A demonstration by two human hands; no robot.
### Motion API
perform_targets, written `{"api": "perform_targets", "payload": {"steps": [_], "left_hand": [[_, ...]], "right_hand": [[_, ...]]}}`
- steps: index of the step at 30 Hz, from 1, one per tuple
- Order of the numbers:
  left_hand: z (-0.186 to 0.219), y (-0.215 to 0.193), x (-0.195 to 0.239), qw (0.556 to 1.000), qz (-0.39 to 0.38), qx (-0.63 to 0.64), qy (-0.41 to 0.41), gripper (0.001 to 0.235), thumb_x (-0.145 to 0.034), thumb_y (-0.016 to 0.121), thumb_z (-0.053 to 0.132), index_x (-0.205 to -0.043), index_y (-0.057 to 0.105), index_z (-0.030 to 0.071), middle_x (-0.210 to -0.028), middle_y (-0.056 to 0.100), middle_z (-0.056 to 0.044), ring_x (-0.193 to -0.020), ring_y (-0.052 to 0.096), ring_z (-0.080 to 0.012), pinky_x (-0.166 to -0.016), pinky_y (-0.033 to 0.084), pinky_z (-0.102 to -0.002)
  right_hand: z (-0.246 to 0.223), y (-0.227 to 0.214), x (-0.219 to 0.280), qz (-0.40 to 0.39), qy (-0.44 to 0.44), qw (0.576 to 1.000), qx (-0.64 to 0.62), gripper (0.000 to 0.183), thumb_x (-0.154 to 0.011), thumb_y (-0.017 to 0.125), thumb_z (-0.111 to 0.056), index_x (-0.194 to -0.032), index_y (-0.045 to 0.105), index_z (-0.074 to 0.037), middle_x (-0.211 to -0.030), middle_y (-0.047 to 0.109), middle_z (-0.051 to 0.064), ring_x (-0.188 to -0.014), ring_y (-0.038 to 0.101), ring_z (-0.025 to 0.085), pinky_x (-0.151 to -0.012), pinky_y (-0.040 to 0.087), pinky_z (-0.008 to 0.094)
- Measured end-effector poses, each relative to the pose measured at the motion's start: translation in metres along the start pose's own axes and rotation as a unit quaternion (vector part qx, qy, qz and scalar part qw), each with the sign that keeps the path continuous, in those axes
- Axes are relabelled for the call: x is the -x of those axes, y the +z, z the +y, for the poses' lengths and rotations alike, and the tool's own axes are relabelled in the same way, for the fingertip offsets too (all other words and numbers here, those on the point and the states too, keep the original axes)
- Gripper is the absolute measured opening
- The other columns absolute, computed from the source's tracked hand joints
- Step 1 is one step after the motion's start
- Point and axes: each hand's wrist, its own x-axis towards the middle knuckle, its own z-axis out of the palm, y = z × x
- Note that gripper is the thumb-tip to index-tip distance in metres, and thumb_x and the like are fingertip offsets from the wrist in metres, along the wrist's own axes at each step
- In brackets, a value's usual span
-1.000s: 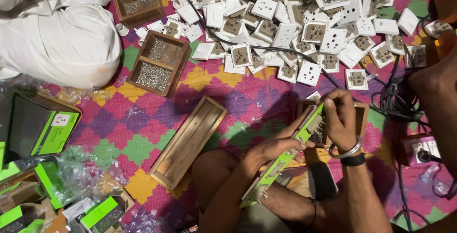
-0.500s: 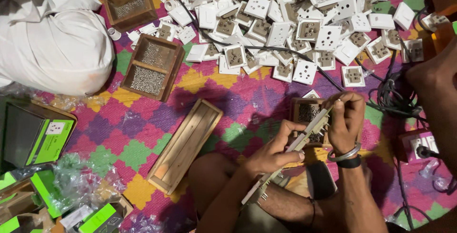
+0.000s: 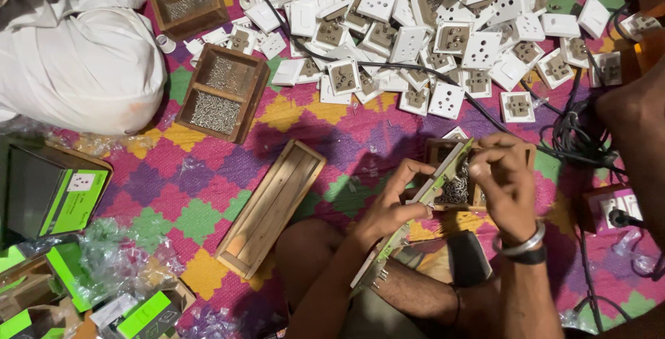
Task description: The person sits on the floor and assembles electrical sockets by inserting white plastic modules into a green plastic frame and securing them with screws. The person repeatedly picks up modules, aligns them in the frame, and tightens screws by hand.
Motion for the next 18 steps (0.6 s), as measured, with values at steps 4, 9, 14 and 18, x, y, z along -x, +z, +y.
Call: {"api": "perform_targets", "payload": {"steps": [4,9,14,18], "left_hand": [[0.0084,0.0018,0.0006,0.998,0.014,0.046,-0.038,0.061,-0.073,0.064,-0.004,-0.13,0.046,0.009,-0.134,0.053,-0.011,-0.122,0.06,-0.0252,-0.095,0.055,-0.04],[0.0092,0.0006,-0.0004,0.997,0.019,-0.057,0.05,0.063,-0.072,0.068,0.0,-0.131,0.051,0.008,-0.136,0.058,-0.012,-0.138,0.05,-0.0243,-0.112,0.043,-0.038],[0.0019,-0.0019,-0.0015,0.998,0.024,-0.035,0.037,0.064,-0.071,0.07,0.005,-0.132,0.053,0.01,-0.134,0.059,-0.01,-0.138,0.051,-0.0247,-0.114,0.041,-0.039],[0.0011,-0.0052,-0.002,0.999,0.02,-0.038,0.029,0.066,-0.07,0.071,0.006,-0.133,0.053,0.01,-0.137,0.061,-0.012,-0.141,0.05,-0.0256,-0.12,0.033,-0.039]], "right_hand": [[-0.0111,0.0004,0.0002,-0.081,-0.001,0.991,0.105,0.011,-0.087,0.075,-0.005,-0.096,0.069,-0.003,-0.137,0.048,0.01,-0.13,0.047,0.023,-0.114,0.036,0.039],[-0.0103,0.0054,-0.0005,-0.094,0.039,0.989,0.108,0.015,-0.085,0.077,-0.006,-0.098,0.071,-0.004,-0.126,0.049,0.008,-0.123,0.046,0.022,-0.109,0.033,0.036],[-0.0058,0.0042,0.0043,-0.107,0.043,0.99,0.082,0.013,-0.086,0.076,-0.007,-0.099,0.071,-0.005,-0.127,0.048,0.007,-0.125,0.045,0.021,-0.111,0.032,0.033],[-0.0055,0.0052,0.0008,-0.114,0.041,0.988,0.095,0.014,-0.087,0.075,-0.007,-0.1,0.072,-0.005,-0.128,0.047,0.007,-0.126,0.044,0.02,-0.111,0.032,0.033]]}}
